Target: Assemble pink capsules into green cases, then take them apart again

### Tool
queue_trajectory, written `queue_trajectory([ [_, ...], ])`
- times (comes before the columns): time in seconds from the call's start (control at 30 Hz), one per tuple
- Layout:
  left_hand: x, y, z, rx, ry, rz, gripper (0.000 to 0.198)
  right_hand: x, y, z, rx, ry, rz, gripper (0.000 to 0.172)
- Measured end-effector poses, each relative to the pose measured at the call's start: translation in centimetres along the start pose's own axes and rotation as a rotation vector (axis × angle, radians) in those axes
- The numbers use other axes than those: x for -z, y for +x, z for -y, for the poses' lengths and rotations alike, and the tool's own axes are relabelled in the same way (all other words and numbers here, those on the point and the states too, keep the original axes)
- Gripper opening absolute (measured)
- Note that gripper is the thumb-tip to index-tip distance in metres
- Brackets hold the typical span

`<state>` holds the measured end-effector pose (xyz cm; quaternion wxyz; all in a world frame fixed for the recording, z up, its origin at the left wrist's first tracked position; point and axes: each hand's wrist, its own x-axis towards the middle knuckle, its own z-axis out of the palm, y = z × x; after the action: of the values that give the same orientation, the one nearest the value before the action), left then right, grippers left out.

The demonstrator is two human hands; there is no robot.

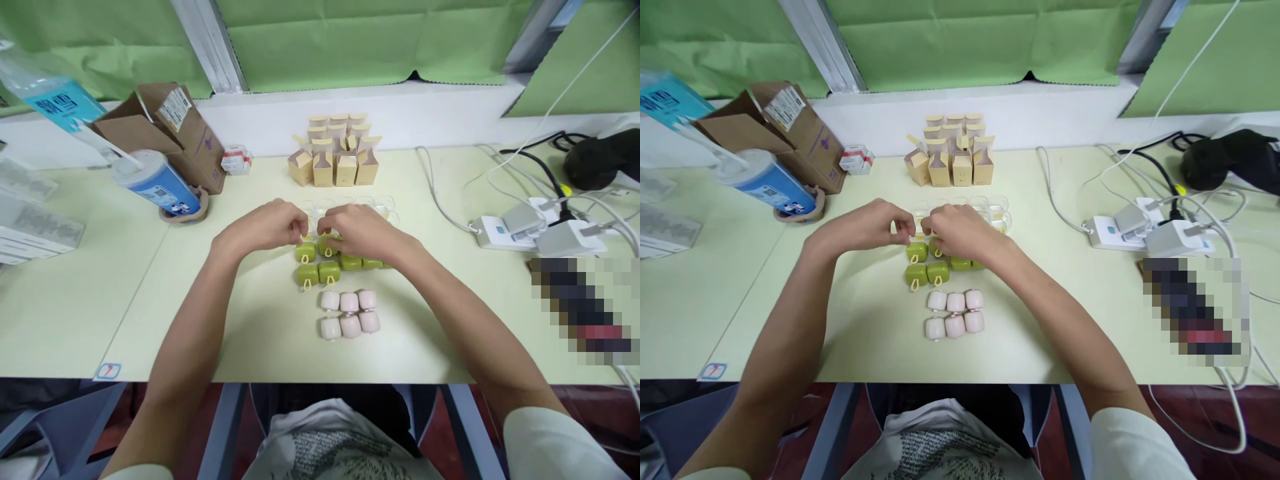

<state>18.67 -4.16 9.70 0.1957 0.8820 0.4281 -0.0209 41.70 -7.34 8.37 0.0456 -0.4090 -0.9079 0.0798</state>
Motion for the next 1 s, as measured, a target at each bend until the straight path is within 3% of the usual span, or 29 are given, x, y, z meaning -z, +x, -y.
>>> queue_trajectory([
  [0.1, -0.6, -0.5, -1.3, 0.044, 0.136, 0.073, 0.010, -0.7, -0.2, 1.2, 0.021, -0.139, 0.095, 0.025],
  [0.23, -1.3, -0.4, -2.6, 0.105, 0.289, 0.085, 0.011, -1.9, -0.4, 1.5, 0.069, -0.233, 0.063, 0.035],
  [0.37, -1.4, -0.3, -3.5, 0.163, 0.365, 0.133, 0.021, -2.3, -0.5, 1.5, 0.095, -0.237, 0.068, 0.030],
  [0.53, -0.9, -0.7, -4.5, 0.161, 0.386, 0.156, 0.006, -1.9, -0.5, 1.6, 0.097, -0.217, 0.133, 0.027],
  [0.63, -0.7, -1.0, -5.0, 0.161, 0.380, 0.191, 0.015, -1.5, -0.5, 1.6, 0.088, -0.191, 0.137, 0.027],
  [0.73, -0.7, -1.1, -5.4, 0.166, 0.385, 0.210, 0.012, -1.1, -0.6, 1.5, 0.067, -0.159, 0.115, 0.025],
  [1.0, -1.2, -0.8, -5.1, 0.145, 0.385, 0.180, 0.020, -0.6, -0.7, 0.9, 0.049, -0.062, 0.100, 0.024],
])
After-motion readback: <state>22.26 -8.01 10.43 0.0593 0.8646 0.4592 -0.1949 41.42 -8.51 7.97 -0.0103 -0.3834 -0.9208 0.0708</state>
